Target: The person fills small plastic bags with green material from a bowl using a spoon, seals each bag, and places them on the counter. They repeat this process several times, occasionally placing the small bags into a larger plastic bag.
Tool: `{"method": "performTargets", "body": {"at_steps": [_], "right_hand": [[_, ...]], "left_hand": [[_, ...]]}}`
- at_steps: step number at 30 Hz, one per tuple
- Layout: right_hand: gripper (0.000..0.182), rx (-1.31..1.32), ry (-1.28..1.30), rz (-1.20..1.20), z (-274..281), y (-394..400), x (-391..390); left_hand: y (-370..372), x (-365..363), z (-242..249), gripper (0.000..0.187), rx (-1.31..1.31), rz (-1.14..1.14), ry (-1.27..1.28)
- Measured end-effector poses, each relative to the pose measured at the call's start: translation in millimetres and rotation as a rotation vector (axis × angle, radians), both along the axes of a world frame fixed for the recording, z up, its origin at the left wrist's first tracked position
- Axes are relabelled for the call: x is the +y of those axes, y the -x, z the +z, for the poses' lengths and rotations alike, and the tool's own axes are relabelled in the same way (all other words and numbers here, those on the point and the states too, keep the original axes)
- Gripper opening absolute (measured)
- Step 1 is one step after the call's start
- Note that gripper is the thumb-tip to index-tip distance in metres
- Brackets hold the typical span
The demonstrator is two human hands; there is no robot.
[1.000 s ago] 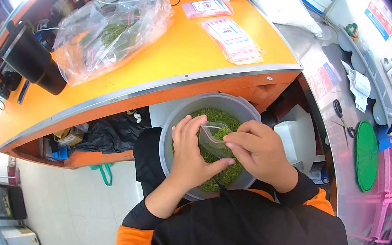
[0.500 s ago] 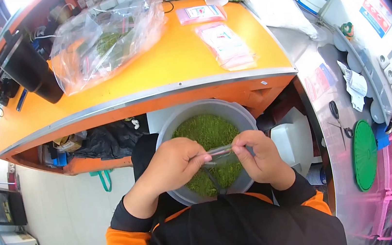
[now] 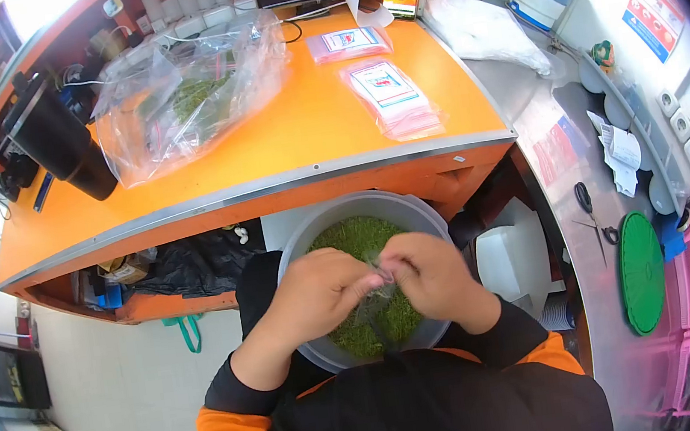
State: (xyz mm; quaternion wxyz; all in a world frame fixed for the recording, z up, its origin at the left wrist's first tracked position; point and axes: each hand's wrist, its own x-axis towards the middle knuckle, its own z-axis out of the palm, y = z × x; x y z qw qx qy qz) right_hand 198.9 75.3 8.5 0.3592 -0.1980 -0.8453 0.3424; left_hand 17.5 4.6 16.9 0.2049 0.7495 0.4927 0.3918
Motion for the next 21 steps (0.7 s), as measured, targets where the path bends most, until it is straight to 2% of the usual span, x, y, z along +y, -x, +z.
{"method": "performTargets", "body": {"at_steps": [2,4,10,13,16,20,21], "right_hand": [[0.009,0.066,-0.011,-0.114,6,-7,5],[0.008,0.049,-0.064,-0.045,1,-7,5],[0.009,-0.015,-0.110,0.028,1,-1,2],[0.008,-0.059,-0.086,0.053,2,0,-1],[0.009,-0.070,-0.068,0.050,1,0,-1],[0.013,-0.088,-0.107,0.012,1,1,7],[0.014,-0.035,-0.221,-0.076,4,1,16]], "left_hand": [[9,-1,1,0.015,0.068,0.084,-0.008],[12,-2,0,0.015,0.131,0.145,0.014],[4,0,11,0.016,0.036,0.093,-0.006],[7,4,9,0.016,0.079,-0.010,0.096],[8,5,8,0.014,-0.011,-0.079,0.202],[8,3,1,0.012,0.053,-0.021,0.136],[8,1,4,0.011,0.085,0.020,0.111]]}}
